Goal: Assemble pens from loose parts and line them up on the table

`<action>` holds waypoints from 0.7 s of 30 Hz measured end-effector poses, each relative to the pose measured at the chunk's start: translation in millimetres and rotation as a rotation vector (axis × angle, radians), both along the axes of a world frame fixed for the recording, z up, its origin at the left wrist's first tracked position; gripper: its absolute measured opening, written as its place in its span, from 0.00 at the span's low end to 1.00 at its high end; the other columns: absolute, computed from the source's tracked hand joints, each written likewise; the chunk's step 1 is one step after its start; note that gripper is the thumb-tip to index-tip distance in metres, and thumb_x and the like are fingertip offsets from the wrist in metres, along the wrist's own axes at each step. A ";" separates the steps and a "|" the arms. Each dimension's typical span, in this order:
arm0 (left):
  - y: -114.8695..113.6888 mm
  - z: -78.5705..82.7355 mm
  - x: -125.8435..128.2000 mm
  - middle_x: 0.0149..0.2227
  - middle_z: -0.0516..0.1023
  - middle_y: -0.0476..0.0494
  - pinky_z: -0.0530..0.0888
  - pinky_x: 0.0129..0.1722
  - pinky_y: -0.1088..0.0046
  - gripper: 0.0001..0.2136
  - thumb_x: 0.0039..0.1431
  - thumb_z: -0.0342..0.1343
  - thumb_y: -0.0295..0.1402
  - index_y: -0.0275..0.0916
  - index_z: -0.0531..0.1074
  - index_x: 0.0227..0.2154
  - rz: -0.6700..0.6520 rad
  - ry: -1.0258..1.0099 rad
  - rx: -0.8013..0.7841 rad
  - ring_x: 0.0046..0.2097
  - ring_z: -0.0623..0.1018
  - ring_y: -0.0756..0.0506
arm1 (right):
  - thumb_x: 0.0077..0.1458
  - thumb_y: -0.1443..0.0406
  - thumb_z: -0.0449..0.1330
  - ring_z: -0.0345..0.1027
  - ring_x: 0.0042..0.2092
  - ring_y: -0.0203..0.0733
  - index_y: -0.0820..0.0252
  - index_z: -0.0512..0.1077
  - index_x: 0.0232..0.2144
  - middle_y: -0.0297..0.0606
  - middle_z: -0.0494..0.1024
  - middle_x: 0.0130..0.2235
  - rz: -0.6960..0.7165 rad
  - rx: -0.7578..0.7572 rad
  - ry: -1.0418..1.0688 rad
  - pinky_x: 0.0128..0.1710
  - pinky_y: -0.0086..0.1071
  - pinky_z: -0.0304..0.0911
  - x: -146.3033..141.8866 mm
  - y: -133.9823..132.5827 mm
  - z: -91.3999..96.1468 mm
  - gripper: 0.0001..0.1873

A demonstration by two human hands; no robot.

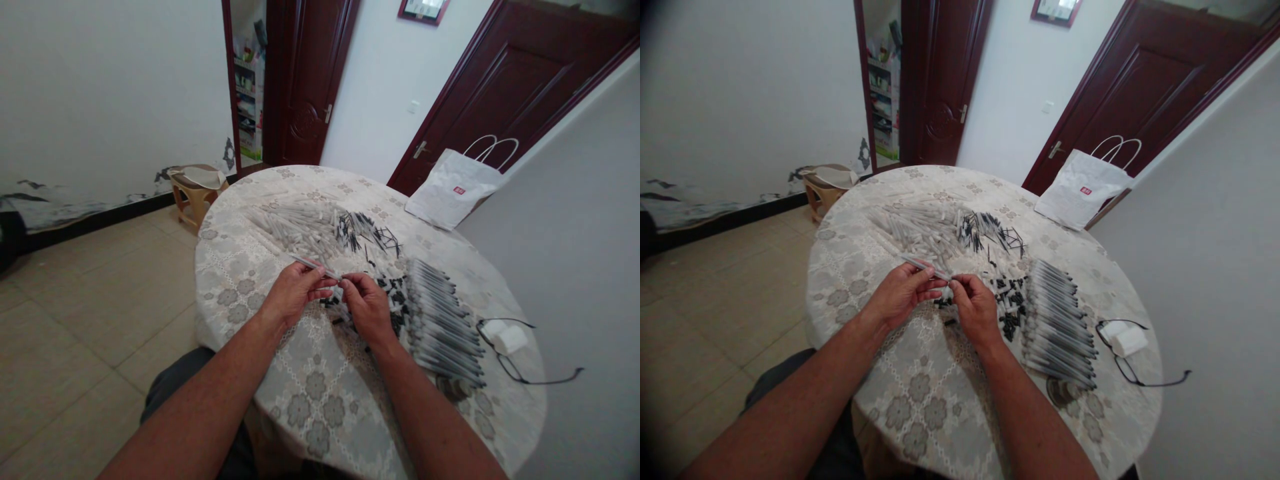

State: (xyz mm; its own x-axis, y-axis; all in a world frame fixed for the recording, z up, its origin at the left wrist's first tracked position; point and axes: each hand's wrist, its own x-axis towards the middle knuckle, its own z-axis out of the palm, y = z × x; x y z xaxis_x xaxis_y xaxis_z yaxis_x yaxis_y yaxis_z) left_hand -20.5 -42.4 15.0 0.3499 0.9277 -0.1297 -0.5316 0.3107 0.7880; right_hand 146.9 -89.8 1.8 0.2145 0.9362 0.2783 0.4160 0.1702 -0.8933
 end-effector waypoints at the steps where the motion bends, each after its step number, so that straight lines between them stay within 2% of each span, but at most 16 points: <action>1: -0.1 -0.1 0.0 0.36 0.81 0.37 0.82 0.34 0.69 0.11 0.57 0.66 0.31 0.35 0.70 0.38 -0.004 0.002 0.003 0.38 0.84 0.42 | 0.61 0.53 0.59 0.67 0.28 0.36 0.58 0.75 0.38 0.31 0.75 0.26 -0.006 -0.007 -0.032 0.31 0.29 0.61 0.0 -0.6 1.3 0.15; 4: -0.1 -1.3 0.5 0.38 0.82 0.36 0.81 0.34 0.69 0.11 0.57 0.66 0.31 0.35 0.70 0.38 -0.020 0.011 0.014 0.38 0.84 0.42 | 0.65 0.51 0.54 0.65 0.26 0.36 0.58 0.74 0.31 0.31 0.73 0.23 -0.003 -0.032 -0.105 0.29 0.29 0.59 -0.3 -1.8 3.8 0.20; 7: 0.6 -3.0 0.9 0.38 0.82 0.36 0.81 0.35 0.69 0.11 0.57 0.66 0.32 0.34 0.71 0.38 -0.027 0.016 0.025 0.38 0.84 0.43 | 0.67 0.49 0.49 0.64 0.25 0.36 0.57 0.72 0.27 0.32 0.72 0.23 0.016 -0.054 -0.076 0.27 0.29 0.58 -0.6 -2.4 3.3 0.25; 10: 1.1 -3.4 1.0 0.38 0.82 0.35 0.81 0.34 0.70 0.11 0.56 0.66 0.32 0.34 0.71 0.37 -0.025 0.012 0.027 0.39 0.84 0.42 | 0.67 0.50 0.49 0.65 0.25 0.36 0.58 0.72 0.37 0.33 0.76 0.28 0.012 -0.040 -0.009 0.27 0.29 0.60 0.0 -3.1 1.2 0.21; 13: 0.8 -2.7 0.7 0.38 0.81 0.36 0.81 0.34 0.70 0.11 0.56 0.66 0.32 0.34 0.71 0.37 -0.020 0.010 0.027 0.38 0.84 0.42 | 0.62 0.52 0.56 0.67 0.29 0.38 0.57 0.69 0.43 0.33 0.76 0.32 -0.006 0.001 -0.087 0.31 0.30 0.62 0.7 -3.9 -0.2 0.16; 15: 0.3 -2.8 0.5 0.38 0.81 0.36 0.81 0.34 0.70 0.11 0.56 0.66 0.32 0.34 0.71 0.37 -0.024 0.012 0.031 0.38 0.84 0.43 | 0.61 0.54 0.58 0.68 0.31 0.38 0.56 0.69 0.41 0.32 0.76 0.32 -0.016 0.018 -0.170 0.33 0.30 0.62 0.5 -4.5 0.3 0.13; 17: -0.1 -3.4 0.2 0.39 0.81 0.35 0.82 0.35 0.69 0.10 0.57 0.66 0.32 0.34 0.71 0.37 -0.040 0.016 0.034 0.38 0.83 0.43 | 0.63 0.55 0.55 0.67 0.31 0.38 0.56 0.70 0.37 0.31 0.74 0.29 -0.009 0.021 -0.230 0.33 0.30 0.60 -0.2 -5.4 1.7 0.11; 21: -0.5 -4.4 -0.3 0.39 0.81 0.34 0.82 0.35 0.69 0.10 0.57 0.65 0.31 0.34 0.71 0.38 -0.080 0.026 0.037 0.39 0.84 0.42 | 0.68 0.54 0.48 0.64 0.27 0.37 0.56 0.67 0.26 0.31 0.71 0.24 0.052 -0.016 -0.213 0.31 0.30 0.57 -1.6 -6.6 3.4 0.21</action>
State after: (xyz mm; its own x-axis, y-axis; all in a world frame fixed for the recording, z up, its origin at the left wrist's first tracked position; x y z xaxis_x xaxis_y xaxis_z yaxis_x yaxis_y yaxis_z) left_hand -20.8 -42.9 10.6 0.4200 0.9013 -0.1063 -0.4852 0.3219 0.8130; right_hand 145.4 -96.5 5.3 0.1039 0.9491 0.2974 0.5868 0.1830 -0.7888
